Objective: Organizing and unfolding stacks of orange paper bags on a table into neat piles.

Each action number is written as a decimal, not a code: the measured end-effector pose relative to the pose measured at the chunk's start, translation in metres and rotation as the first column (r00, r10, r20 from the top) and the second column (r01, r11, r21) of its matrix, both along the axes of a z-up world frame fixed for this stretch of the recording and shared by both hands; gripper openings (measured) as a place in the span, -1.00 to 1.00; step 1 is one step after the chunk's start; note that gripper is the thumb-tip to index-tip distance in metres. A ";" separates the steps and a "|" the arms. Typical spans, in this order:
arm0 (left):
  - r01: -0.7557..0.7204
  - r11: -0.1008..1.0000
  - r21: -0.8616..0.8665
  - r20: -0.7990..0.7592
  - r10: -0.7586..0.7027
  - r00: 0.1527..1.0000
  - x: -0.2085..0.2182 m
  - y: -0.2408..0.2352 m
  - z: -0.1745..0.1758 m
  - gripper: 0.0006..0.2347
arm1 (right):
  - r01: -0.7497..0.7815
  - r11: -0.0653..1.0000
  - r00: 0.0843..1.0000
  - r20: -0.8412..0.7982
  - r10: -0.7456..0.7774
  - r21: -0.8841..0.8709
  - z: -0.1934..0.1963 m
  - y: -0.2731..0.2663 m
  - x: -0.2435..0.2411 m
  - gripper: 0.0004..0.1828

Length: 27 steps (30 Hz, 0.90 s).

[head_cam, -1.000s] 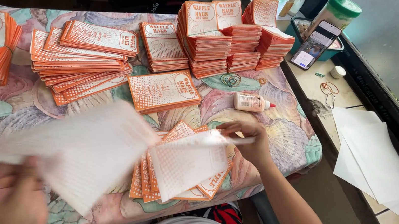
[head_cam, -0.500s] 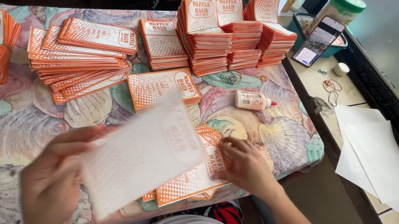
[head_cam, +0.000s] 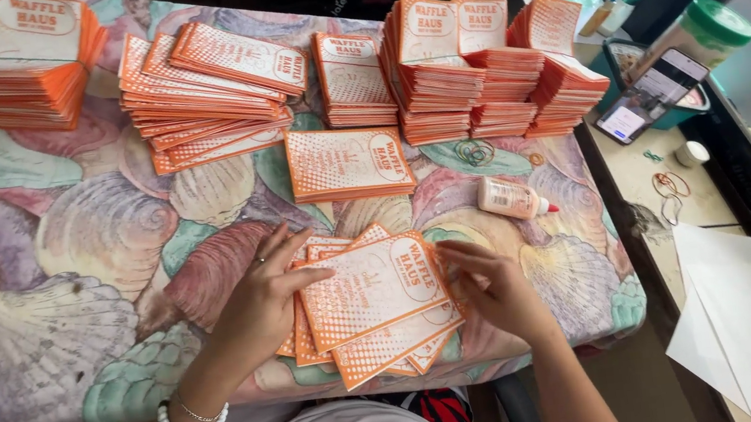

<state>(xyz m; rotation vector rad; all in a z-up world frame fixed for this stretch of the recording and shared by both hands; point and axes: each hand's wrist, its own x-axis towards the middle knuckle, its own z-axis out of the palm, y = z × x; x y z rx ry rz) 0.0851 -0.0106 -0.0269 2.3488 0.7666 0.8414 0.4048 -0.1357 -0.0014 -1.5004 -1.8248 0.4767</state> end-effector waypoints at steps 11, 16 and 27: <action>-0.204 0.825 0.527 -0.174 0.340 0.924 0.022 0.242 0.015 -0.60 | -0.206 0.973 0.950 0.258 0.175 0.099 -0.008 -0.012 -0.037 -0.08; -0.141 0.898 0.417 -0.427 0.330 0.842 0.047 0.321 -0.020 -0.42 | -0.202 0.953 0.956 0.255 0.142 0.227 -0.010 -0.005 -0.035 -0.19; -0.159 0.568 0.807 -0.151 0.459 0.875 0.044 0.279 -0.019 -0.86 | 0.702 0.692 0.529 0.526 -0.666 0.170 -0.003 0.038 0.254 -0.41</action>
